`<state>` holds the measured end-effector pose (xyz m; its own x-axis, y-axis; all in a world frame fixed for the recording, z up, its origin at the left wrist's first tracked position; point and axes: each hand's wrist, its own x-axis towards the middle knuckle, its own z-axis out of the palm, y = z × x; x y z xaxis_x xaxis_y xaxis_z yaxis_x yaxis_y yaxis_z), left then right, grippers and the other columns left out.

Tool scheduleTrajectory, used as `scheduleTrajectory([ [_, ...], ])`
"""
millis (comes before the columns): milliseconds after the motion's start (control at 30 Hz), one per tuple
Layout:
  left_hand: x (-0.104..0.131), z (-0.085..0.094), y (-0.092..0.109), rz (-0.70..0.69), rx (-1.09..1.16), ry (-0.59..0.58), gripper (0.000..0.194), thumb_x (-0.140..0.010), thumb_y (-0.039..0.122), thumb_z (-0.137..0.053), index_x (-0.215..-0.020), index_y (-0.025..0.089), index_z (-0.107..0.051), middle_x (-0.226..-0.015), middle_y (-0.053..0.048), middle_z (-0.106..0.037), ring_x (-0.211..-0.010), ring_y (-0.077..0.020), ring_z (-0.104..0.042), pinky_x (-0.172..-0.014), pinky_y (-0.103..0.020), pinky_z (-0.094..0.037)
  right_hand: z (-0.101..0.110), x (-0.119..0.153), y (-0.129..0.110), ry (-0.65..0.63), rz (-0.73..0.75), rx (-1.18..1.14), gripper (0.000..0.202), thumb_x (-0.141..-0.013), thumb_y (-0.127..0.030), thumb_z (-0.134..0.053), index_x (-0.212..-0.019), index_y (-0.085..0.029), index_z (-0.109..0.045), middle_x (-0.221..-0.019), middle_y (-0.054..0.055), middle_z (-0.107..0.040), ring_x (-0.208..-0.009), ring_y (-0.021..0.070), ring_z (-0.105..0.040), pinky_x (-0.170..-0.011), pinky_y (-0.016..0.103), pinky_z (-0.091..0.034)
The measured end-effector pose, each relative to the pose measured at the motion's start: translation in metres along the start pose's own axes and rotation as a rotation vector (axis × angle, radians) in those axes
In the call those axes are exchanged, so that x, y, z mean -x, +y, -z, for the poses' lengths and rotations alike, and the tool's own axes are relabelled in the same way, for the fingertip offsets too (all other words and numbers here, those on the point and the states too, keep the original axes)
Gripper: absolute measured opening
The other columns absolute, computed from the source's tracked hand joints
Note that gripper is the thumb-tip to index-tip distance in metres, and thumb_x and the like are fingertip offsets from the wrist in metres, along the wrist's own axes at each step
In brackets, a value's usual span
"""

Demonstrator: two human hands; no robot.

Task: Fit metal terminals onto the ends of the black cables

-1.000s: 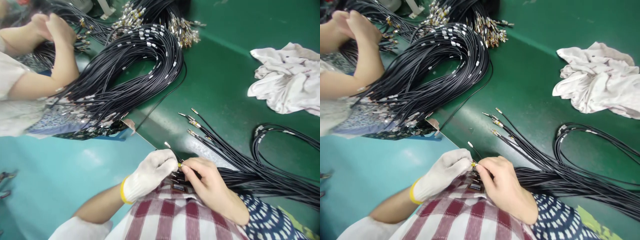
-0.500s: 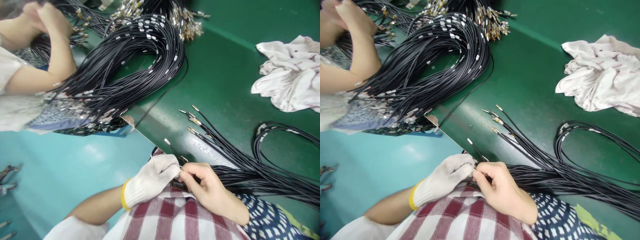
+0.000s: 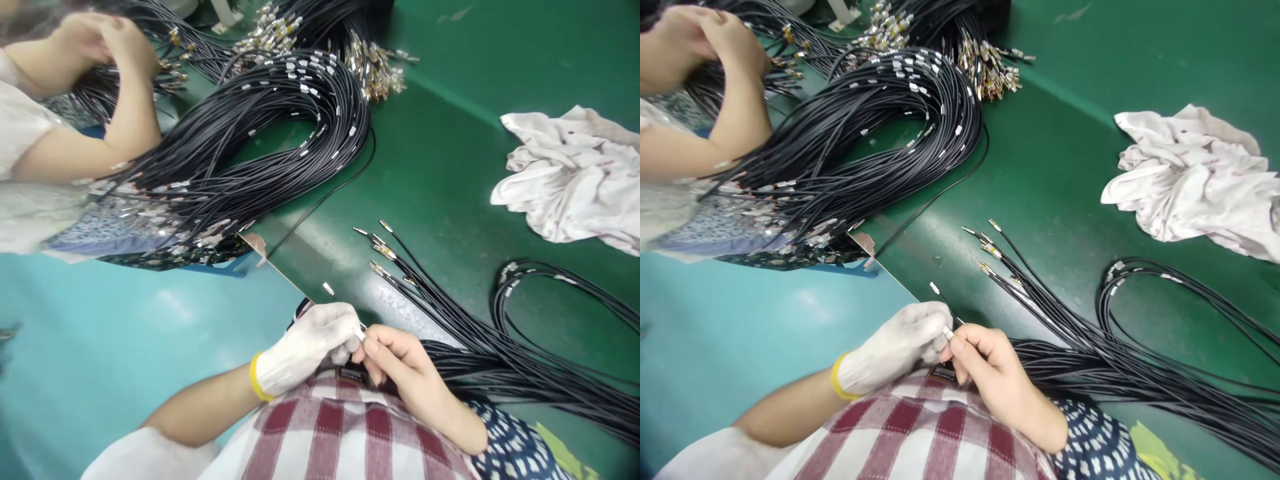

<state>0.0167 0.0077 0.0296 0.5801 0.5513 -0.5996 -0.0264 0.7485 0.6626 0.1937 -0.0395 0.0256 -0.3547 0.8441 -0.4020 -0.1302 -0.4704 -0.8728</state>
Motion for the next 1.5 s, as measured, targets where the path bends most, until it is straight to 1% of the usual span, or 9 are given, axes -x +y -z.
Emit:
scheduleTrajectory([
  [133,-0.005,0.000,-0.001,0.019,0.098,-0.059,0.033,-0.089,0.042,-0.062,-0.074,0.015,-0.052,-0.064,0.001,-0.053,-0.053,-0.0072,-0.039,-0.051,-0.021,-0.028,0.000,0.001,-0.001,0.007,0.003,-0.062,0.045,-0.098,-0.053,-0.054,-0.079,-0.015,-0.067,-0.055,-0.004,-0.047,-0.052,0.0105,-0.040,-0.053,0.024,-0.033],
  [367,-0.010,0.001,-0.001,0.123,0.266,-0.286,0.044,-0.080,0.049,-0.074,-0.065,0.016,-0.050,-0.051,0.006,-0.043,-0.044,-0.0068,-0.037,-0.050,-0.024,-0.031,0.002,0.006,0.000,0.024,0.080,0.011,0.041,-0.100,-0.047,-0.053,-0.076,-0.016,-0.064,-0.054,-0.006,-0.040,-0.050,0.0097,-0.036,-0.052,0.023,-0.032],
  [700,-0.008,-0.003,-0.002,0.109,0.234,-0.276,0.047,-0.082,0.051,-0.071,-0.062,0.016,-0.048,-0.052,0.005,-0.044,-0.046,-0.0072,-0.037,-0.052,-0.025,-0.034,0.000,0.010,-0.004,0.073,0.154,0.138,0.038,-0.100,-0.041,-0.053,-0.072,-0.017,-0.062,-0.054,-0.005,-0.040,-0.048,0.0103,-0.035,-0.050,0.023,-0.035],
  [1167,-0.007,-0.004,0.009,0.103,0.164,-0.266,0.042,-0.085,0.047,-0.066,-0.063,0.017,-0.047,-0.051,0.006,-0.042,-0.045,-0.0077,-0.035,-0.051,-0.026,-0.032,-0.001,0.009,-0.005,0.067,0.155,0.164,0.047,-0.101,-0.050,-0.049,-0.071,-0.017,-0.063,-0.051,-0.005,-0.040,-0.045,0.0096,-0.035,-0.046,0.023,-0.033],
  [1233,-0.005,-0.001,0.014,0.086,-0.012,-0.228,0.037,-0.088,0.044,-0.059,-0.064,0.018,-0.047,-0.053,0.004,-0.044,-0.048,-0.0092,-0.037,-0.052,-0.027,-0.032,0.000,0.005,-0.005,0.039,0.196,0.279,0.047,-0.104,-0.045,-0.044,-0.074,-0.016,-0.065,-0.052,-0.004,-0.047,-0.047,0.0106,-0.044,-0.049,0.023,-0.037],
  [1267,-0.004,0.000,0.017,0.037,-0.181,-0.148,0.033,-0.089,0.040,-0.055,-0.065,0.018,-0.048,-0.056,0.003,-0.046,-0.050,-0.0104,-0.039,-0.054,-0.027,-0.033,0.001,0.003,-0.004,0.021,0.245,0.402,0.046,-0.106,-0.042,-0.042,-0.078,-0.015,-0.068,-0.055,-0.002,-0.053,-0.050,0.0119,-0.049,-0.053,0.025,-0.040],
  [1400,-0.009,0.002,0.023,-0.481,-1.019,0.350,0.017,-0.092,0.022,-0.048,-0.079,0.019,-0.060,-0.083,-0.003,-0.064,-0.081,-0.0177,-0.056,-0.083,-0.035,-0.041,0.021,-0.005,-0.004,0.026,0.521,1.087,0.044,-0.104,-0.047,-0.045,-0.100,-0.014,-0.074,-0.083,0.009,-0.072,-0.074,0.0214,-0.063,-0.068,0.034,-0.042],
  [1433,-0.013,0.001,0.021,-0.590,-1.164,0.368,0.016,-0.093,0.021,-0.048,-0.085,0.019,-0.063,-0.091,-0.004,-0.067,-0.088,-0.0192,-0.058,-0.090,-0.037,-0.040,0.030,-0.006,-0.004,0.088,0.548,1.194,0.043,-0.101,-0.050,-0.049,-0.101,-0.014,-0.074,-0.086,0.010,-0.073,-0.077,0.0223,-0.064,-0.069,0.035,-0.042],
  [1500,-0.021,0.001,0.012,-0.677,-1.401,0.201,0.018,-0.095,0.020,-0.049,-0.090,0.019,-0.066,-0.093,-0.005,-0.069,-0.089,-0.0200,-0.060,-0.090,-0.038,-0.039,0.049,-0.006,-0.003,0.289,0.513,1.309,0.037,-0.098,-0.049,-0.057,-0.096,-0.016,-0.074,-0.087,0.009,-0.073,-0.078,0.0221,-0.064,-0.070,0.034,-0.043],
])
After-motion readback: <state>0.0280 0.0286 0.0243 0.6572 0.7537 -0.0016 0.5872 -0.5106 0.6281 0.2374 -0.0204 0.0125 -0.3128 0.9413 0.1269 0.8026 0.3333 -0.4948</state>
